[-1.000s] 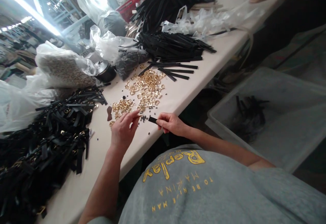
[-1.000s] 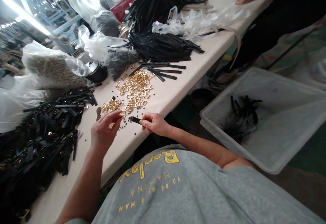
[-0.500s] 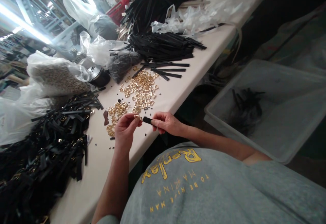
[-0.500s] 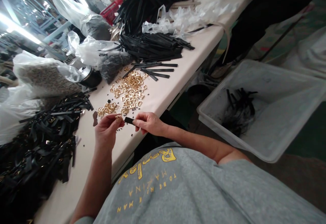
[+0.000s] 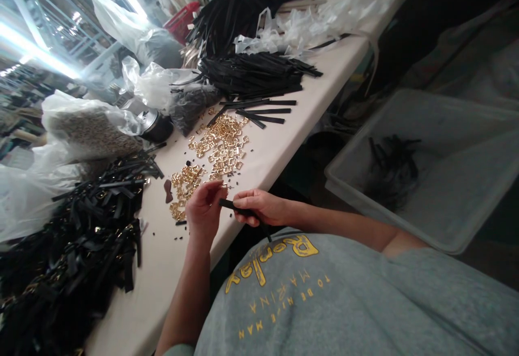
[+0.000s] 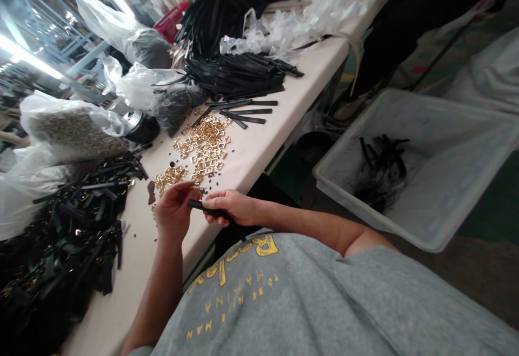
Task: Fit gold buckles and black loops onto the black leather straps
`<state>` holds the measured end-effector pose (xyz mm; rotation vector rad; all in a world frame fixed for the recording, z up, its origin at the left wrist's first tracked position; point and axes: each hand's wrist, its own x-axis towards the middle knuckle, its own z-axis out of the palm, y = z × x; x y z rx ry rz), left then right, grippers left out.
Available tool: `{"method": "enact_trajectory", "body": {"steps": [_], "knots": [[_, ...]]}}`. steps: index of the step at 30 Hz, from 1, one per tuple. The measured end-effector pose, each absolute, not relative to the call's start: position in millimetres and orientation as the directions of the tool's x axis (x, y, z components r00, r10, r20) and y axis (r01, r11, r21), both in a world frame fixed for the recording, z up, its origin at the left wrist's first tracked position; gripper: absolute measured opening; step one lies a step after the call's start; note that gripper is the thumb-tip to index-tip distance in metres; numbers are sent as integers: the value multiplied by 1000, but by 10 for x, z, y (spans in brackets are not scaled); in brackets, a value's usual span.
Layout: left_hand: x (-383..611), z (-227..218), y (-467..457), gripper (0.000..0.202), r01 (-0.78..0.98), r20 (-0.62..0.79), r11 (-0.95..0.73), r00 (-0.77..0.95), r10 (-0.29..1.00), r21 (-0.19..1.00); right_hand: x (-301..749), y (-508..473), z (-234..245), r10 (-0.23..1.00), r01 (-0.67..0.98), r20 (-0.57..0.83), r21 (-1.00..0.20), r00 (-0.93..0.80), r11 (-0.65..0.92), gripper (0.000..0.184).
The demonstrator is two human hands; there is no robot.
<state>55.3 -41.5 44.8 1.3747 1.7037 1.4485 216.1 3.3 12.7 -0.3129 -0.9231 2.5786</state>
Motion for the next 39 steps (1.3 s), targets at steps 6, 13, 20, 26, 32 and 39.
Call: {"method": "enact_trajectory", "body": {"steps": [6,13,20,26,32,39], "knots": [[595,437,-423,22,385,270,-133,-328,905,913,2142,48,81,404,-302,-104,-503,-909,-810,24],[684,420,-481,20,338,339,-220,-351,873,915,2148,85,28,353,-304,-75,-366,-933,-880,21],[731,404,-557,12,352,384,-271,-304,872,896,2156,66,74,562,-417,-46,-620,-826,-664,31],[806,353,-554,31,-33,91,-113,-402,911,993,2237,101,94,705,-338,87,-914,-704,-224,32],[754,348,-536,30,-91,-116,91,-328,938,992,2315,161,117,688,4,424,-850,-589,527,17],[702,310,-553,27,-64,-130,116,-308,942,991,2331,210,162,649,108,366,-815,-667,570,15]]}}
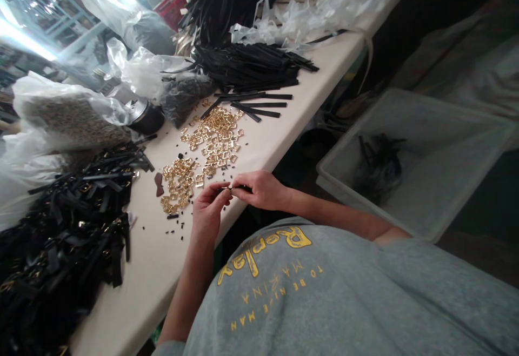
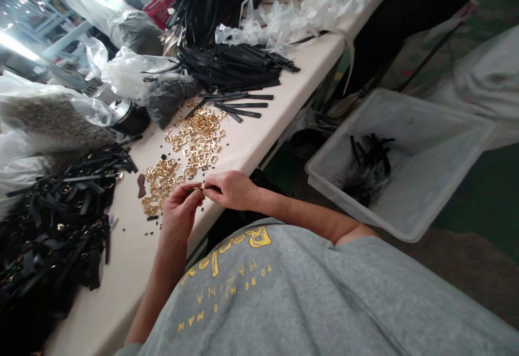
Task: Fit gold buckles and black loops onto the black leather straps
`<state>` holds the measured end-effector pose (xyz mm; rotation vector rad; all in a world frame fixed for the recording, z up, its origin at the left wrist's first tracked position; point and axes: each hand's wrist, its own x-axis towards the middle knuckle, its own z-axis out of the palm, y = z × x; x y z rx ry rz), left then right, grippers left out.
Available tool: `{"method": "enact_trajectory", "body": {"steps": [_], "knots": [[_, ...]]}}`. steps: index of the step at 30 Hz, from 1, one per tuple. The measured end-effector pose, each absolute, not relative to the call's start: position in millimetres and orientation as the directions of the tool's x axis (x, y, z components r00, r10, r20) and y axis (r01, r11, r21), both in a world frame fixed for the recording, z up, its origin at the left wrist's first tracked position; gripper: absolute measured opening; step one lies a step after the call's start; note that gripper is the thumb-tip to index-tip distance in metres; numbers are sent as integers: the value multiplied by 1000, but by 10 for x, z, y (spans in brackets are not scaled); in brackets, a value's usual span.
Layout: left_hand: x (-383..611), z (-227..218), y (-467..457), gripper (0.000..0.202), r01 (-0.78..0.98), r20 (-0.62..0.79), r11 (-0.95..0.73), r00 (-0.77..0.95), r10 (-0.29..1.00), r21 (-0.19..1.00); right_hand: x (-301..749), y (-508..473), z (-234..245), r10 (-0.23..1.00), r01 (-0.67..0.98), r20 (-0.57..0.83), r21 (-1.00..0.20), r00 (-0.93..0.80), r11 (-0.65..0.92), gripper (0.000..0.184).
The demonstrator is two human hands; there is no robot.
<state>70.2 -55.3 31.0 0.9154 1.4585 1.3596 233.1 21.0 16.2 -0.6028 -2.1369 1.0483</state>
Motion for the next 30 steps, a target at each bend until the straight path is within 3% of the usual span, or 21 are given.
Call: {"method": "enact_trajectory", "body": {"steps": [5,10,23,30], "knots": [[604,343,-560,28,-275,-236,169,-234,943,947,2417,246,262,578,-8,275,-907,-768,421,12],[506,375,-587,29,-336,-240,153,-234,942,929,2451,219,317,574,-18,218,-942,-789,334,12],[567,284,-633,36,-428,-303,219,-138,943,877,2318,122,291,612,-82,330,-914,-719,397,13],[649,157,-585,31,-484,-306,173,-211,928,858,2330,115,291,584,-78,355,-892,-730,445,11]]}}
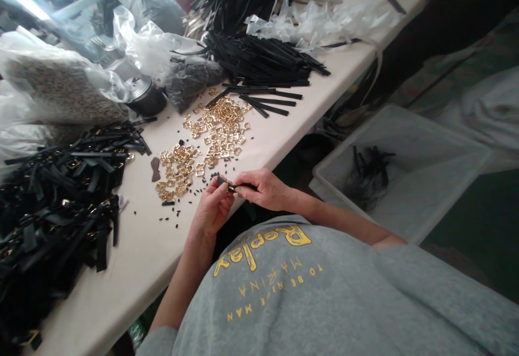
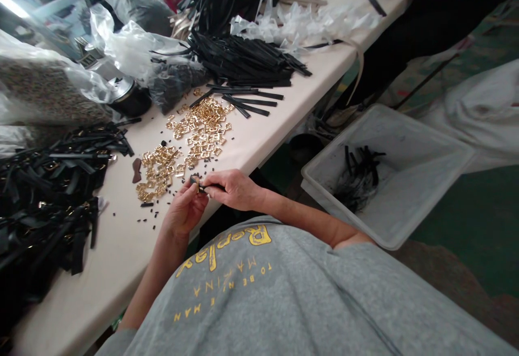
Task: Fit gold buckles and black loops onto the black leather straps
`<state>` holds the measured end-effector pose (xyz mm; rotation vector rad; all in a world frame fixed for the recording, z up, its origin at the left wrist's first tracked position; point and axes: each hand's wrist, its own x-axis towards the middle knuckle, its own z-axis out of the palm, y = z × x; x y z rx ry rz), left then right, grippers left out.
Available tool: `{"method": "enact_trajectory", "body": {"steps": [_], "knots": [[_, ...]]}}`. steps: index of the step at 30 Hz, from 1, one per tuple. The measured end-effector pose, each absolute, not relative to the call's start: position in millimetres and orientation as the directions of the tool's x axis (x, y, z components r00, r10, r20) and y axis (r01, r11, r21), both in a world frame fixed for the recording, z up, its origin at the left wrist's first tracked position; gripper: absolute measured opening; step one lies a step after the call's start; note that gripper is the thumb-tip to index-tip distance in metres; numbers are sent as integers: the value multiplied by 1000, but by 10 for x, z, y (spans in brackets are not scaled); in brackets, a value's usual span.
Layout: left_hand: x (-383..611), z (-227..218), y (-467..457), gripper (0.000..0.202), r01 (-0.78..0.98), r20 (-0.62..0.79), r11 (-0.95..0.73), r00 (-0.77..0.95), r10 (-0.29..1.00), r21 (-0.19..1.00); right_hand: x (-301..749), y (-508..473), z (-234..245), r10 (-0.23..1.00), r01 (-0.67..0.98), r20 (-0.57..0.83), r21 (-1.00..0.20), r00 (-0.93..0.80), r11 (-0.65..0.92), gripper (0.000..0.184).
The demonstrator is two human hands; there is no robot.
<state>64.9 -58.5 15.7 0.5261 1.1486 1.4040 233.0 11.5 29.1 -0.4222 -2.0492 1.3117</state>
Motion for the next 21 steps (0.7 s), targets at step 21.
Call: {"method": "enact_trajectory", "body": {"steps": [21], "knots": [[759,291,-696,26,-369,-246,149,-229,942,917,2337,135,212,700,-6,286,-928,-655,373,23]]}}
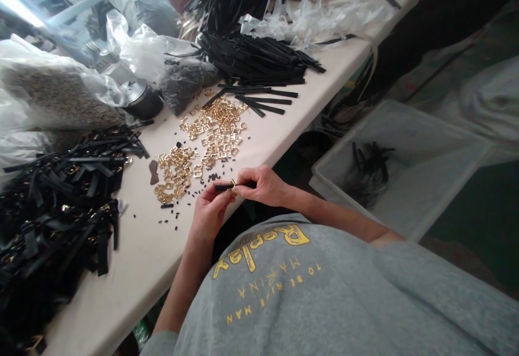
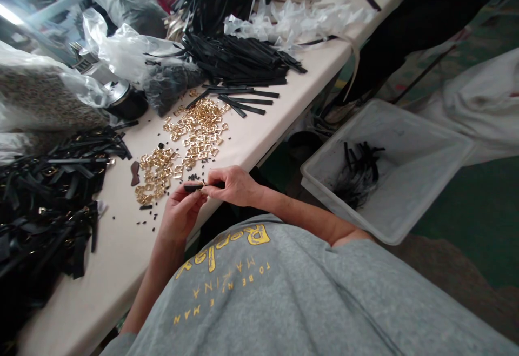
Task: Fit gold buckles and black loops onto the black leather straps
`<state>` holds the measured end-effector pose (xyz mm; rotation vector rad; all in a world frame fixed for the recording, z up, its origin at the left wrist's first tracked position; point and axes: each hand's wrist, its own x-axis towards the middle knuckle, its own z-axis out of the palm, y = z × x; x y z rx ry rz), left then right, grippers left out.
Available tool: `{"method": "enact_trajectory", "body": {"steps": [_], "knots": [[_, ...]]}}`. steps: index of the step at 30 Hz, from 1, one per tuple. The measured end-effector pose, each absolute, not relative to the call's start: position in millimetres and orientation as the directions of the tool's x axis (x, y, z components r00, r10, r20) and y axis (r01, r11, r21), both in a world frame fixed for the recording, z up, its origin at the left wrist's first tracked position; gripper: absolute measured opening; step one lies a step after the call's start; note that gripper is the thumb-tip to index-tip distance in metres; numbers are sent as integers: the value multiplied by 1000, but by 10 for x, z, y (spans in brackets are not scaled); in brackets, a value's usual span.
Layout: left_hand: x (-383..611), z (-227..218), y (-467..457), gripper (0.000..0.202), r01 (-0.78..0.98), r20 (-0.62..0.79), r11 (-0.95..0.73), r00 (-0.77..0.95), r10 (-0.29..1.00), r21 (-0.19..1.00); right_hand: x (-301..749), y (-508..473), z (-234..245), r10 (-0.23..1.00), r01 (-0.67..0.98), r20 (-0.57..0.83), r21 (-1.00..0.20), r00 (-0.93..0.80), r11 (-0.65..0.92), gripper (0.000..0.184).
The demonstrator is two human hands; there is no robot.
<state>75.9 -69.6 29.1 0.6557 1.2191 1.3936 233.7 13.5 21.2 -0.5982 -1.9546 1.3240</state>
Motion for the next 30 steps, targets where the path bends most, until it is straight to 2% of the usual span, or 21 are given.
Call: {"method": "enact_trajectory", "body": {"steps": [6,13,21,30], "knots": [[773,270,-663,24,-333,-226,115,-317,921,936,2323,141,235,673,95,317,-861,-668,500,16],[682,210,-633,25,-330,-196,44,-445,874,943,2425,183,272,629,195,222,-829,-745,524,10],[867,149,-623,27,-476,-286,87,-364,887,875,2366,141,222,601,190,245,-802,-761,567,9],[922,137,-644,21,-500,-312,108,-345,885,859,2374,170,216,623,219,228,-802,-748,556,10]]}}
